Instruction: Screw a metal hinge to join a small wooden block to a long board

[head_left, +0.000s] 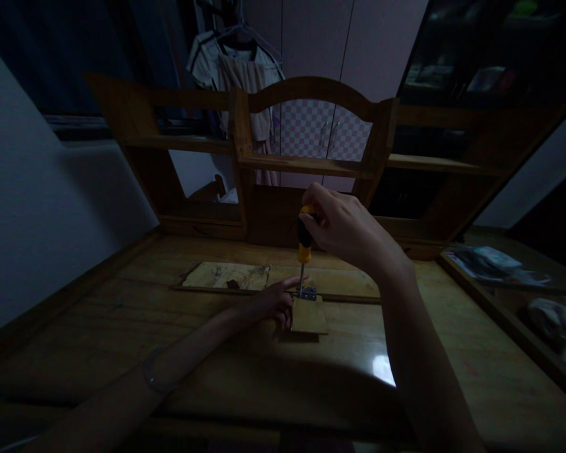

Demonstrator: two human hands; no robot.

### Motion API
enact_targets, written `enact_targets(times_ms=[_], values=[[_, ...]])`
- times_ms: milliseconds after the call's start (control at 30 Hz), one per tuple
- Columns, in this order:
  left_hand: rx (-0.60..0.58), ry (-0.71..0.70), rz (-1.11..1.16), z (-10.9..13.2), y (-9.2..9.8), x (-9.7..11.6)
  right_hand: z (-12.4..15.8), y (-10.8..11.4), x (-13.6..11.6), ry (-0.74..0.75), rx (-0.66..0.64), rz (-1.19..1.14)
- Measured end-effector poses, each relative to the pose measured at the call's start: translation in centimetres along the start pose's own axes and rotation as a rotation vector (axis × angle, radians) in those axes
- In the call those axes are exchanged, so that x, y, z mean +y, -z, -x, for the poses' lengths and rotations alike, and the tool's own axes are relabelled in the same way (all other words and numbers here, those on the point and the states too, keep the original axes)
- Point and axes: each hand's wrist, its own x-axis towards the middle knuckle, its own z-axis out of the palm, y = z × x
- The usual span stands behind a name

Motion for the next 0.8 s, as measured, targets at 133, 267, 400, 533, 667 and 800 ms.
enact_targets(times_ms=[133,267,400,533,667,800], values=[[0.008,-0.019,0.046,0.0,0.0,-0.1,0.0,0.0,0.0,0.002,0.004,-0.008],[-0.004,-0.020,0.080,-0.2,0.3,-0.4,0.0,0.2,0.0,0.046,0.007,-0.098],[-0.006,0.006,0.044,-0.2,0.4,-0.4,0.0,0.4,0.1,0.073,-0.005,-0.135],[0.019,0.006,0.010,0.0,0.2,-0.2,0.0,0.2,0.2,0.057,0.016,-0.082],[0.036,-0.020,0.013,0.3,-0.2,0.0,-0.1,0.0,0.3,0.001,-0.009,-0.025],[0.060,-0.034,0.013,0.7,-0.6,0.3,-0.1,-0.1,0.4,0.001,-0.020,-0.026]])
